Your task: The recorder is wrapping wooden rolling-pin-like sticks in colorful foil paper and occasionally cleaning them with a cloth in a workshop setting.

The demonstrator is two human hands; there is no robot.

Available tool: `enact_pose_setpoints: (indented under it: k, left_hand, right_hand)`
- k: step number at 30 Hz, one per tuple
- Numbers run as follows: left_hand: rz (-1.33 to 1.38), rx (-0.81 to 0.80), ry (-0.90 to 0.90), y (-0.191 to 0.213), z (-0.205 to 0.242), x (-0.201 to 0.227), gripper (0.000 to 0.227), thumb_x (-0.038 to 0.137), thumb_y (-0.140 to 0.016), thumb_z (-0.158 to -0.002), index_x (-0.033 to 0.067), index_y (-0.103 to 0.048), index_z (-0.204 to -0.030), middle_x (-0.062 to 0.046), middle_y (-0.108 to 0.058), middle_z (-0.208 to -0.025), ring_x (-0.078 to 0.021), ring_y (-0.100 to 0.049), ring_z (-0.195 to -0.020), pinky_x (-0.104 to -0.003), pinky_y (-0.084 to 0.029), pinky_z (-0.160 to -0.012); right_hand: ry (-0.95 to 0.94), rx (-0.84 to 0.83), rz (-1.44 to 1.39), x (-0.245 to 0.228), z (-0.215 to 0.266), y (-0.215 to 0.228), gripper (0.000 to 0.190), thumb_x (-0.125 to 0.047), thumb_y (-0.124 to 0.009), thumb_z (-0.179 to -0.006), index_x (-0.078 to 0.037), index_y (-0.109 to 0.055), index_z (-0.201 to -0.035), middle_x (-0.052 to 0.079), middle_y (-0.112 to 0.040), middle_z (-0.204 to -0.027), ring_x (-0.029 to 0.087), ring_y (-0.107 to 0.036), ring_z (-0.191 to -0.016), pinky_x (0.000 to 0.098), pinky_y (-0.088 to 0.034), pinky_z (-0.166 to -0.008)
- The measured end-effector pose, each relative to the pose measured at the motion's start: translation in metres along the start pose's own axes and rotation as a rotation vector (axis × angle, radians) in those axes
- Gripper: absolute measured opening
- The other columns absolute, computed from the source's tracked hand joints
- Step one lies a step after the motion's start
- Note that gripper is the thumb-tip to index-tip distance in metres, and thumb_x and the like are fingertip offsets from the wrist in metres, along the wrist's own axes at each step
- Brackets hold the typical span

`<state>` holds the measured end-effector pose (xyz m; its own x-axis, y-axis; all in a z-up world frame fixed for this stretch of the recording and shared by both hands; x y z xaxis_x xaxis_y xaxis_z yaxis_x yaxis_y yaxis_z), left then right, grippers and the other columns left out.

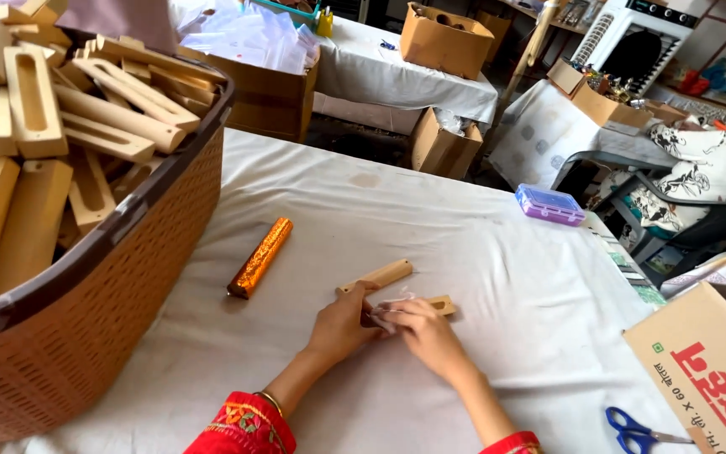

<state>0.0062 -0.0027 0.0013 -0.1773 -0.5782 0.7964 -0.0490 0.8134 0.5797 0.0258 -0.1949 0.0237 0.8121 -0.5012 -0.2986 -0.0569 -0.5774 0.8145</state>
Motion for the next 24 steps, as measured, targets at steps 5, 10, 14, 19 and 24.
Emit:
enact_pose_setpoints:
  k: [5, 10, 14, 19, 24]
  left_hand:
    - [0.025, -0.019, 0.009, 0.003, -0.001, 0.003, 0.079, 0.03, -0.091, -0.068, 0.019, -0.051, -0.136, -0.001, -0.074, -0.099, -0.0195, -0.073, -0.093, -0.036, -0.057, -0.081]
    - [0.007, -0.034, 0.062, 0.004, -0.002, 0.007, 0.079, 0.031, -0.09, -0.068, 0.0206, -0.051, -0.136, 0.001, -0.074, -0.099, -0.0187, -0.073, -0.091, -0.037, -0.057, -0.08]
    - [-0.045, 0.018, -0.028, -0.006, 0.001, -0.005, 0.071, 0.029, -0.087, -0.073, 0.0204, -0.053, -0.134, -0.001, -0.075, -0.098, -0.0215, -0.073, -0.092, -0.039, -0.057, -0.079]
    - [-0.081, 0.048, -0.161, -0.006, -0.001, -0.006, 0.07, 0.03, -0.088, -0.073, 0.0191, -0.052, -0.131, -0.002, -0.074, -0.098, -0.0247, -0.072, -0.092, -0.043, -0.055, -0.077]
    - [-0.072, -0.021, -0.092, -0.005, -0.003, -0.002, 0.073, 0.029, -0.088, -0.072, 0.0205, -0.05, -0.134, -0.001, -0.072, -0.102, -0.0234, -0.072, -0.089, -0.041, -0.056, -0.077]
  right_hand:
    - [-0.205, 0.054, 0.107, 0.054, 0.016, 0.025, 0.038, 0.008, -0.062, -0.078, -0.01, -0.08, -0.105, 0.006, -0.077, -0.109, 0.028, -0.067, -0.104, 0.0387, -0.051, -0.095]
    - [-0.219, 0.138, 0.245, 0.03, 0.009, 0.011, 0.035, 0.007, -0.063, -0.077, -0.01, -0.079, -0.104, 0.006, -0.076, -0.104, 0.029, -0.066, -0.102, 0.0389, -0.053, -0.093]
    - [-0.026, 0.088, 0.089, -0.017, -0.002, 0.0, 0.024, 0.005, -0.068, -0.078, -0.006, -0.078, -0.097, 0.007, -0.074, -0.103, 0.029, -0.067, -0.102, 0.0414, -0.051, -0.093]
    - [-0.077, 0.022, -0.107, 0.009, 0.004, 0.013, 0.02, 0.007, -0.066, -0.079, -0.003, -0.074, -0.094, 0.008, -0.068, -0.113, 0.026, -0.068, -0.104, 0.0367, -0.056, -0.085]
    - [-0.418, 0.082, 0.185, 0.037, 0.016, 0.025, 0.01, -0.001, -0.07, -0.084, -0.008, -0.075, -0.089, 0.004, -0.069, -0.104, 0.024, -0.071, -0.097, 0.0365, -0.057, -0.084]
Point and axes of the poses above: each hand's wrist, its own z-axis away from the middle knuckle, its own y-axis out of the back of the hand, x = y × z, the point moved 1 cm from there along -z, towards the middle knuckle
